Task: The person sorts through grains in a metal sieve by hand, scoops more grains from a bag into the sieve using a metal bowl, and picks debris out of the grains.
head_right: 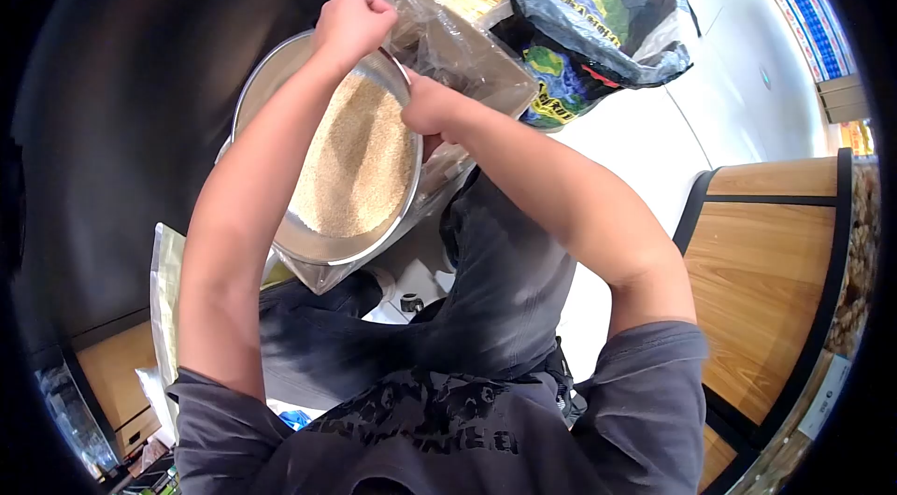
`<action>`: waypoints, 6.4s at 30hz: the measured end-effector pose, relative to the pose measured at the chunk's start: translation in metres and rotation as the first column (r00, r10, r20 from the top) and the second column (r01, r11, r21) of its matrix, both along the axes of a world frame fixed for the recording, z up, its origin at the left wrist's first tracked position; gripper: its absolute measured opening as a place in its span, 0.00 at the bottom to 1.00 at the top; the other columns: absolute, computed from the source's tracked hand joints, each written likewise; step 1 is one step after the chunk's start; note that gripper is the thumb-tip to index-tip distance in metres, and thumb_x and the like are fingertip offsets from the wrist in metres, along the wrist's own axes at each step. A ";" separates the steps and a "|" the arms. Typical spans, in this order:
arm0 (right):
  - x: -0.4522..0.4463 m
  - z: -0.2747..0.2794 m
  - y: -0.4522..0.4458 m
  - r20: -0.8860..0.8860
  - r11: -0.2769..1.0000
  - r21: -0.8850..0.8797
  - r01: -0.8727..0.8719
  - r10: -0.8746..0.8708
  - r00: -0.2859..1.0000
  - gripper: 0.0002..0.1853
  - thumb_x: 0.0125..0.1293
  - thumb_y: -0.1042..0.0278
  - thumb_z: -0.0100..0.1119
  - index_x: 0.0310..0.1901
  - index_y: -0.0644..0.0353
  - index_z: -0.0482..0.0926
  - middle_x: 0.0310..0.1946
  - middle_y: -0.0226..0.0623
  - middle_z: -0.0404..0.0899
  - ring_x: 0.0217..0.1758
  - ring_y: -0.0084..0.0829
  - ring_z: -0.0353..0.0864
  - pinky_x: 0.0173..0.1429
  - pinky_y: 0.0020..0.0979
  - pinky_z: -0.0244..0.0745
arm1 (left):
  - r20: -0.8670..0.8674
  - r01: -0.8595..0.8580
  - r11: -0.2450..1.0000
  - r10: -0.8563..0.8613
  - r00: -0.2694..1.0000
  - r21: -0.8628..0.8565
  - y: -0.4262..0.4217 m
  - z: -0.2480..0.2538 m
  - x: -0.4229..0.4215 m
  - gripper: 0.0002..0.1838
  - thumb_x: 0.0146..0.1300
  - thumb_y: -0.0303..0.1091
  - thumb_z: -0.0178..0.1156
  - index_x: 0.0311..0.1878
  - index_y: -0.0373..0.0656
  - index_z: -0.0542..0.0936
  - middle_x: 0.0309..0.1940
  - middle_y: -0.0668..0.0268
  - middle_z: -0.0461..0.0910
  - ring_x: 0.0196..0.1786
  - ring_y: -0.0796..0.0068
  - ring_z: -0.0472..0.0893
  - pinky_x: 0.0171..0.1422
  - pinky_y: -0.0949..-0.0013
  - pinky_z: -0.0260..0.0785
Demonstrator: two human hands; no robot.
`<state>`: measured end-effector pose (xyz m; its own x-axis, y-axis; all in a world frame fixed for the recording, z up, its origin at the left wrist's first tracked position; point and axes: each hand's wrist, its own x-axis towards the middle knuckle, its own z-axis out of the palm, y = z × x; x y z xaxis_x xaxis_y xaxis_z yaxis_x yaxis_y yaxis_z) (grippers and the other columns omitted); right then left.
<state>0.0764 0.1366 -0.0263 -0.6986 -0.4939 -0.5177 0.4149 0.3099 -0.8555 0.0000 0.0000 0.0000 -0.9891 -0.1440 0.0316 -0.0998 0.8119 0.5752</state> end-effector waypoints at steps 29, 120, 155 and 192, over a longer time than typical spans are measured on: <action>0.060 0.068 0.107 -0.033 0.961 0.031 0.275 -0.274 0.961 0.27 0.63 0.78 0.53 0.65 0.59 0.71 0.38 0.34 0.79 0.27 0.24 0.77 0.25 0.26 0.71 | -0.274 -0.307 0.727 0.561 0.781 0.614 -0.116 0.046 0.311 0.20 0.72 0.20 0.52 0.66 0.37 0.72 0.71 0.57 0.68 0.68 0.66 0.74 0.69 0.67 0.69; -0.012 0.182 0.351 -0.703 0.370 -0.015 0.929 -0.665 0.253 0.32 0.67 0.83 0.42 0.74 0.64 0.57 0.62 0.62 0.72 0.60 0.48 0.81 0.47 0.35 0.92 | -0.123 0.848 0.356 -0.934 0.335 -0.392 0.146 0.054 -0.036 0.21 0.56 0.19 0.62 0.53 0.49 0.84 0.50 0.67 0.82 0.70 0.62 0.71 0.80 0.46 0.48; -0.022 0.166 0.346 -0.803 0.459 -0.246 0.853 -0.590 0.086 0.29 0.65 0.86 0.42 0.70 0.65 0.66 0.60 0.48 0.77 0.60 0.37 0.80 0.60 0.35 0.78 | -0.144 0.823 0.412 -0.910 0.388 -0.391 0.148 0.047 -0.039 0.15 0.64 0.23 0.56 0.51 0.48 0.84 0.48 0.67 0.81 0.67 0.64 0.72 0.79 0.53 0.49; -0.016 0.169 0.336 -0.955 0.344 -0.142 0.928 -0.293 -0.037 0.24 0.67 0.83 0.49 0.66 0.64 0.70 0.51 0.45 0.83 0.49 0.33 0.82 0.57 0.32 0.74 | -0.124 0.886 0.381 -0.924 0.361 -0.264 0.159 0.051 -0.048 0.21 0.60 0.16 0.53 0.56 0.42 0.79 0.52 0.61 0.78 0.65 0.55 0.71 0.65 0.59 0.71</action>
